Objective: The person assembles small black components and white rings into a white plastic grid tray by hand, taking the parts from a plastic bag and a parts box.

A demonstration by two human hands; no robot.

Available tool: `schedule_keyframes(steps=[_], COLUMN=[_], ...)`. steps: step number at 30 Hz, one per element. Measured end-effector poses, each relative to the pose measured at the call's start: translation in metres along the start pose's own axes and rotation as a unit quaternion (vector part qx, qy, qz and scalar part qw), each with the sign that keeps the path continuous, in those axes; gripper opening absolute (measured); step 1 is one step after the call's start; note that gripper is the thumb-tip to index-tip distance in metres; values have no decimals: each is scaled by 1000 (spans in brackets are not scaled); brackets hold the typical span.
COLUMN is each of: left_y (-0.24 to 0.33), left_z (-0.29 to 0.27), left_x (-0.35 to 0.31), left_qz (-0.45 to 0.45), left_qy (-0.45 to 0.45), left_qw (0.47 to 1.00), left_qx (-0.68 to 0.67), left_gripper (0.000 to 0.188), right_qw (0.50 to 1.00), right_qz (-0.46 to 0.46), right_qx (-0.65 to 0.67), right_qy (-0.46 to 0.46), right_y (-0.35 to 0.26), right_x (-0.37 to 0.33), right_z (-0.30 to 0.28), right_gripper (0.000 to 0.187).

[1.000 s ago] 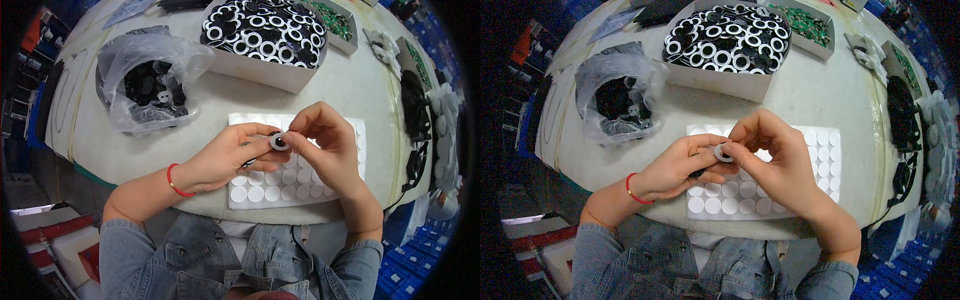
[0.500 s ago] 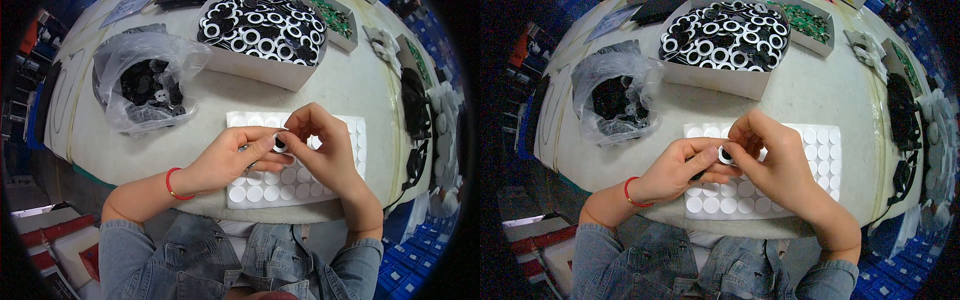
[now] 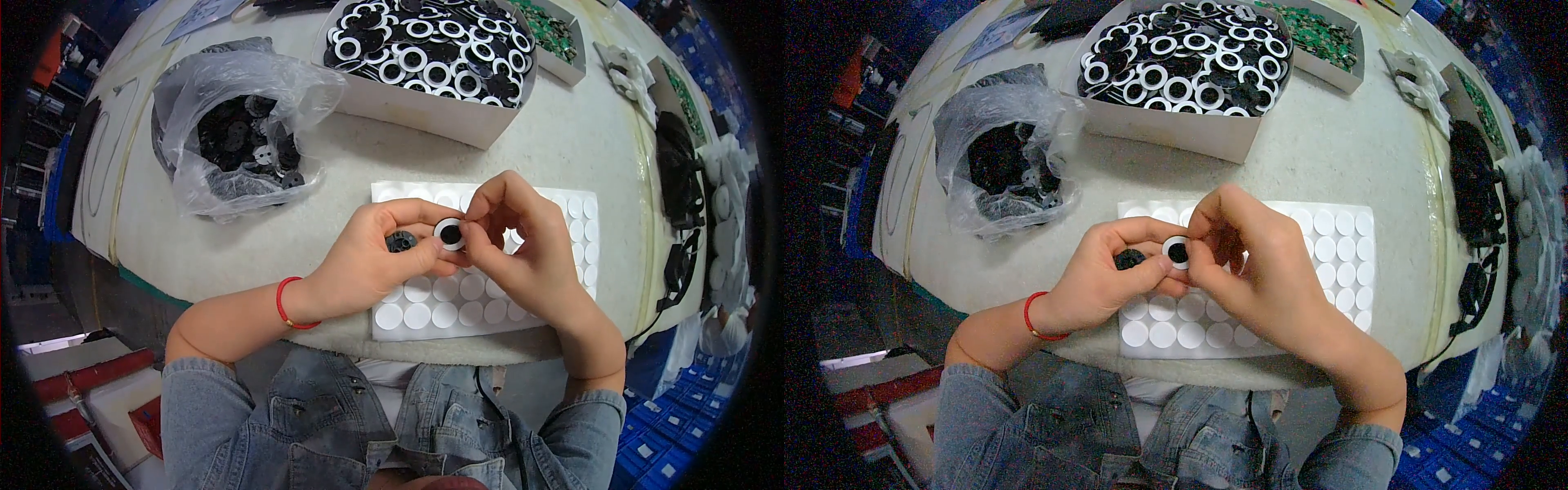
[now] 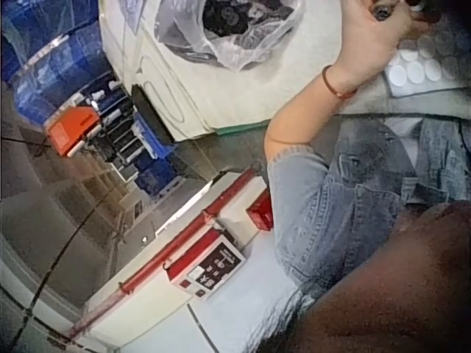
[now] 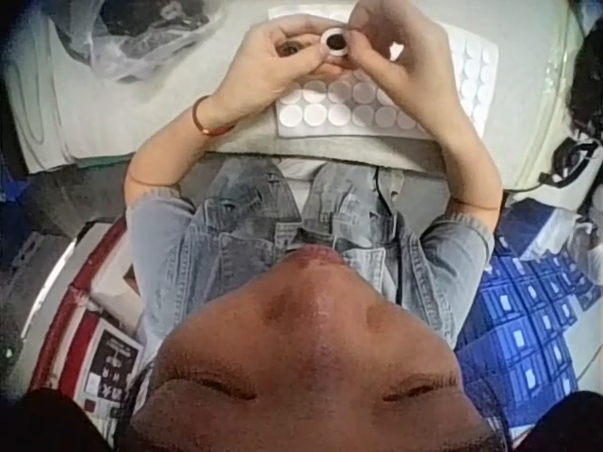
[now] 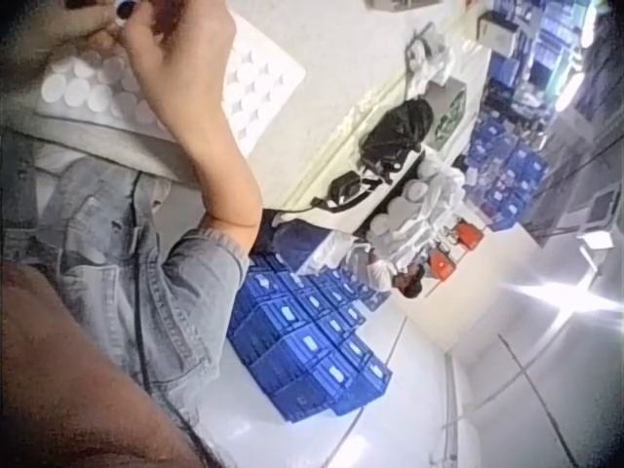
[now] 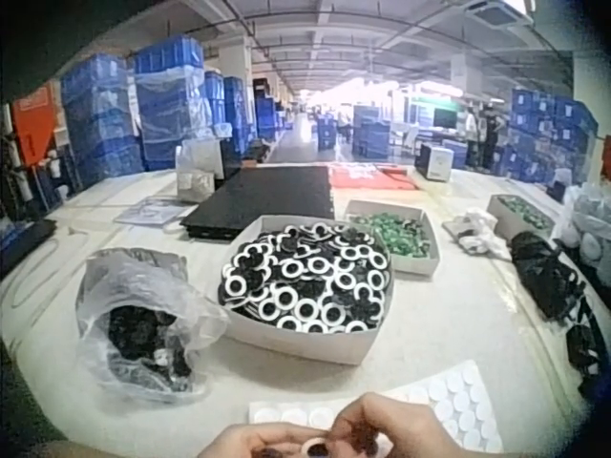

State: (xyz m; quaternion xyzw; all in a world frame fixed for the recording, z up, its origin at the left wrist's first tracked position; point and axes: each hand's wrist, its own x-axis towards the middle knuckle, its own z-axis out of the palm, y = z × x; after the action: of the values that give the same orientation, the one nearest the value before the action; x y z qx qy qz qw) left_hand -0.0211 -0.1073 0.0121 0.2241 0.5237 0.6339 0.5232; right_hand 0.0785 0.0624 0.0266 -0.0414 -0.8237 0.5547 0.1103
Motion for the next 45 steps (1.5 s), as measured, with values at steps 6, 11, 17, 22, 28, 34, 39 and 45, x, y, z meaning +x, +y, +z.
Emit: schedule_keyframes(steps=[6,11,17,22,28,34,39,45], left_y=[-4,-1,10,-4,-5,0,11,12], left_z=[-1,0,3,-4,-5,-18,-16,-15], left_x=[3,5,1,5,4,3,10,12], left_qz=[7,-31,-107,-125,-128,-61,-21,-16], left_qy=[32,12,-44,-44,-21,-79,-31,-4], left_qw=[999,999,993,988,966,991,999,999], left_qx=[6,-34,10,-80,-223,-86,18,50], left_gripper=[32,26,22,32,33,36,36,34], right_qw=[994,985,989,978,964,999,982,986], right_qz=[75,105,116,117,-33,-3,-37,-6], right_qx=[64,115,28,166,236,46,-179,-154], right_qy=[-55,-71,-81,52,115,15,-48,-60], right_y=[3,4,3,-5,-2,11,33,34], right_x=[-1,3,3,20,28,18,20,25], right_z=[-1,-3,-11,-36,-30,-48,-44,-32], right_gripper=[17,18,14,15,35,18,13,8])
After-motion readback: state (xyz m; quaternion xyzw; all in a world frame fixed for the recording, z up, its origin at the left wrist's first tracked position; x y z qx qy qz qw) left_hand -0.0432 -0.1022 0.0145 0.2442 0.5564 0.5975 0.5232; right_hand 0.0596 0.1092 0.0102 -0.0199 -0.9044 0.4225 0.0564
